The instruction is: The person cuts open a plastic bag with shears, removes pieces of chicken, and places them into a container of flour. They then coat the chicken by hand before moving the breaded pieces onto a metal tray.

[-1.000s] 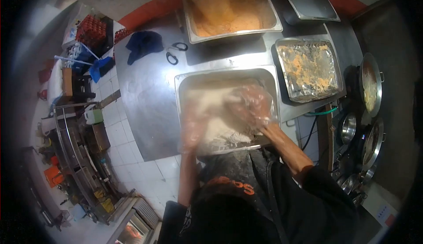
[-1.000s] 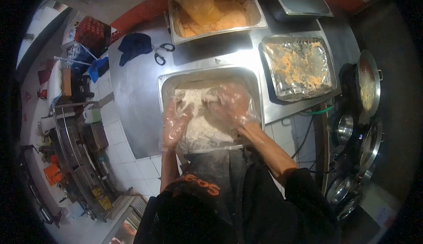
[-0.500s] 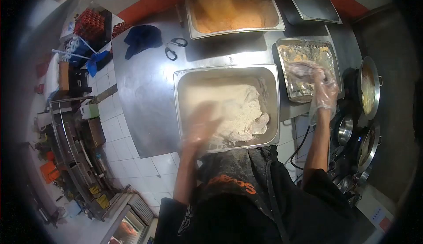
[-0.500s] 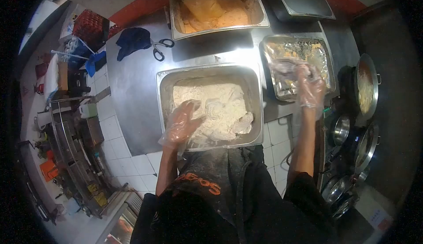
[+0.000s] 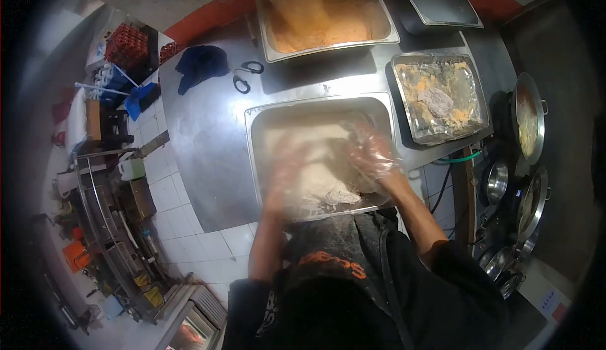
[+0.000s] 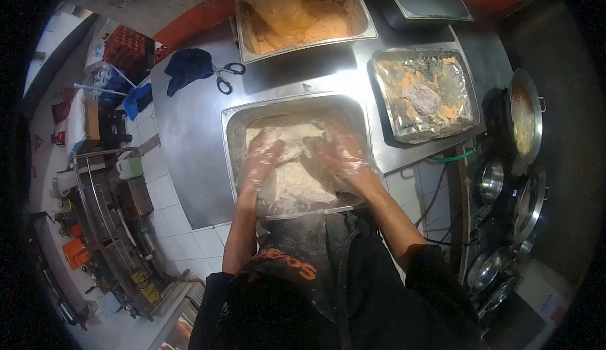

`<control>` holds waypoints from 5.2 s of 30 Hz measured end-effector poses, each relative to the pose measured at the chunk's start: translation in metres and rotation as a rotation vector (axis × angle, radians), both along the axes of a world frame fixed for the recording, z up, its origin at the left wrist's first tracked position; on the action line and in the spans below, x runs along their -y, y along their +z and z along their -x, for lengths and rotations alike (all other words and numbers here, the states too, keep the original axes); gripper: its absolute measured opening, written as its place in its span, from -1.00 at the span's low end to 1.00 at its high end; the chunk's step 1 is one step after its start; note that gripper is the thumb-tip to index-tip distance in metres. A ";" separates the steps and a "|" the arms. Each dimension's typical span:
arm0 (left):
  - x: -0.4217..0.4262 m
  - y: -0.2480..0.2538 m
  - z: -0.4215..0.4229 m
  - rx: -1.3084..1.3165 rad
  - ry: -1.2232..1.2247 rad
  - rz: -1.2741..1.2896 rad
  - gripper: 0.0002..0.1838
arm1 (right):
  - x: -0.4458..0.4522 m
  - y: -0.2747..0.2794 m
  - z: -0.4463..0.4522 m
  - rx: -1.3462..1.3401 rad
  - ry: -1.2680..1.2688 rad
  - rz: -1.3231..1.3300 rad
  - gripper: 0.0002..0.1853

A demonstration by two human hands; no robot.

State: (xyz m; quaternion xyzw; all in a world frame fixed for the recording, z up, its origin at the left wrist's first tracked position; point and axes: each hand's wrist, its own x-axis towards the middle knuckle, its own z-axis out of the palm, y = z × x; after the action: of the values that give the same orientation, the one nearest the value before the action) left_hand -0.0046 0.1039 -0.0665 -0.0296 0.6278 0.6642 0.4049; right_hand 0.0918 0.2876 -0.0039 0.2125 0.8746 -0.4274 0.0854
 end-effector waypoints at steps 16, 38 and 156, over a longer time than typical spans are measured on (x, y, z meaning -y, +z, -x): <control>0.011 0.023 -0.010 -0.085 0.090 0.302 -0.16 | 0.031 -0.110 -0.011 0.255 -0.263 0.416 -0.28; -0.020 -0.005 -0.043 -0.535 0.106 0.282 -0.41 | 0.037 -0.064 0.028 -0.296 -0.030 0.422 -0.36; 0.025 -0.055 -0.050 -0.461 -0.035 -0.217 -0.58 | 0.022 -0.044 0.003 0.252 0.159 0.406 -0.27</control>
State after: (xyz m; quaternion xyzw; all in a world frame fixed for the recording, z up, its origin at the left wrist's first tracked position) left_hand 0.0452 0.0787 -0.1212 0.1770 0.6289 0.7098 0.2633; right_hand 0.0890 0.2660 -0.0476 0.1732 0.7671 -0.5565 0.2679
